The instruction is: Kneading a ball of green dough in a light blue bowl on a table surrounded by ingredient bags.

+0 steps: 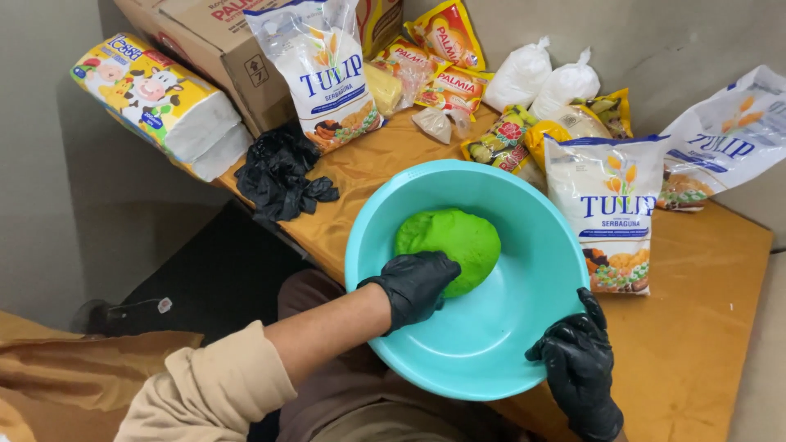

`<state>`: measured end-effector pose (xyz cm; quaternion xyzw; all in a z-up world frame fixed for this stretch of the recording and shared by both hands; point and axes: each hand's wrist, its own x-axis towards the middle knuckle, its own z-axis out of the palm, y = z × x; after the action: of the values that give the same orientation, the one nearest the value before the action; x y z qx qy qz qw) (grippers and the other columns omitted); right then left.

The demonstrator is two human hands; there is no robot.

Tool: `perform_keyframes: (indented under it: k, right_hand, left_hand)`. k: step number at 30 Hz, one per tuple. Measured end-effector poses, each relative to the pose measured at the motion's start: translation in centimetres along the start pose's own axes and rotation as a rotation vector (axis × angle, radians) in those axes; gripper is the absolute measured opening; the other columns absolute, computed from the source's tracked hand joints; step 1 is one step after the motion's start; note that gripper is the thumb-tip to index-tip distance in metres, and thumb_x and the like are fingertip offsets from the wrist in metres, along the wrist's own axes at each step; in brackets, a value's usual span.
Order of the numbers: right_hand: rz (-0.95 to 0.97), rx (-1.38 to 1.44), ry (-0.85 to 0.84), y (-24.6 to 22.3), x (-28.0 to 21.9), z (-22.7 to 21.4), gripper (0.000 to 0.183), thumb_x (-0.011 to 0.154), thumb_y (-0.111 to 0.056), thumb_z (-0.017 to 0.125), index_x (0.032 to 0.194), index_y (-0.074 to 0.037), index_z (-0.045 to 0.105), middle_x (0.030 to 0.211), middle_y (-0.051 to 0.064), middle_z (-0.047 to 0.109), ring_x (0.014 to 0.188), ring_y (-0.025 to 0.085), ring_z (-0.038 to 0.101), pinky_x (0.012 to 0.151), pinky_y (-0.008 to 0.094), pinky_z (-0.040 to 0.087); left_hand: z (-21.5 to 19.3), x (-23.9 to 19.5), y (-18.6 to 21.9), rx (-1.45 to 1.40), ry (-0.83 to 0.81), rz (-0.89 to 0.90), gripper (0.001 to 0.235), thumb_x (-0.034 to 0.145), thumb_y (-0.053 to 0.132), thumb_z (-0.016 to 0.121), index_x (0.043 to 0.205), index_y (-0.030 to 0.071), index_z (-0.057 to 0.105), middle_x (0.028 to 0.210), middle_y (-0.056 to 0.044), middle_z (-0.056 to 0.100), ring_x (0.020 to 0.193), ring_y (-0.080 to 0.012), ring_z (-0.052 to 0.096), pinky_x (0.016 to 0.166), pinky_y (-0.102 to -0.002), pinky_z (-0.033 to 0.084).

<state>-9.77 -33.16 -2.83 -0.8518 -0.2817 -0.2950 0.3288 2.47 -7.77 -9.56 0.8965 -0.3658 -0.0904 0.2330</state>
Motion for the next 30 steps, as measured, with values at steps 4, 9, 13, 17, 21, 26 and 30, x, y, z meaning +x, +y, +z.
perform_keyframes:
  k: [4,9,13,17,21,26,30]
  right_hand:
    - [-0.01,0.001,-0.03,-0.5,0.5,-0.3,0.041,0.099,-0.015,0.043,0.064,-0.01,0.065,0.062,0.001,0.064,0.061,0.02,0.054,0.123,0.062,0.033]
    - [-0.059,-0.014,-0.046,-0.6,0.6,-0.4,0.036,0.096,-0.011,0.048,0.065,-0.012,0.066,0.063,0.0,0.063,0.063,0.019,0.055,0.123,0.062,0.031]
    - [-0.03,-0.002,-0.048,-0.9,0.6,-0.4,0.037,0.096,-0.012,0.048,0.064,-0.012,0.066,0.06,0.0,0.062,0.062,0.019,0.054,0.122,0.059,0.031]
    - [-0.024,-0.021,-0.064,-0.7,0.4,-0.6,0.035,0.097,-0.014,0.048,0.068,-0.011,0.067,0.064,0.001,0.062,0.064,0.021,0.055,0.123,0.061,0.032]
    - [-0.041,-0.03,-0.063,-0.5,1.0,-0.6,0.034,0.094,-0.01,0.05,0.063,-0.013,0.064,0.059,-0.002,0.061,0.059,0.018,0.054,0.118,0.058,0.036]
    - [-0.063,-0.042,-0.067,-0.6,1.2,-0.8,0.034,0.094,-0.009,0.05,0.064,-0.013,0.065,0.06,0.0,0.058,0.059,0.019,0.052,0.116,0.059,0.037]
    - [-0.032,-0.036,-0.079,-0.9,1.1,-1.0,0.032,0.095,-0.012,0.051,0.067,-0.013,0.065,0.061,-0.002,0.061,0.061,0.018,0.054,0.119,0.059,0.035]
  left_hand:
    - [-1.4,1.1,-1.1,0.104,-0.137,-0.079,0.058,0.078,0.026,0.063,0.135,0.019,0.059,0.134,-0.011,0.061,0.122,-0.04,0.059,0.096,-0.056,0.051]
    - [-6.7,2.3,3.9,0.238,-0.49,-0.373,0.076,0.078,0.056,0.079,0.14,0.018,0.055,0.14,-0.009,0.057,0.126,-0.0393,0.057,0.106,-0.054,0.046]
    - [1.3,7.6,2.1,0.29,0.149,0.062,0.048,0.086,0.027,0.062,0.129,0.008,0.068,0.125,-0.019,0.069,0.112,-0.0494,0.064,0.094,-0.062,0.05]
    - [0.2,9.2,2.7,0.544,-0.06,0.281,0.097,0.068,0.064,0.08,0.147,0.02,0.045,0.15,-0.01,0.039,0.14,-0.0357,0.032,0.109,-0.079,0.021]
    - [-0.9,8.1,0.3,0.462,-0.156,0.248,0.122,0.066,0.089,0.062,0.159,0.018,0.03,0.169,-0.013,0.017,0.157,-0.0365,0.005,0.117,-0.075,-0.001]
    - [-3.2,8.2,1.6,0.454,-0.269,0.137,0.115,0.07,0.09,0.047,0.161,0.023,0.023,0.169,-0.011,0.013,0.156,-0.0359,0.002,0.118,-0.072,-0.008]
    - [-2.2,9.9,1.8,0.378,0.012,0.247,0.064,0.074,0.058,0.079,0.121,0.015,0.073,0.134,-0.02,0.061,0.128,-0.0438,0.053,0.12,-0.063,0.024]
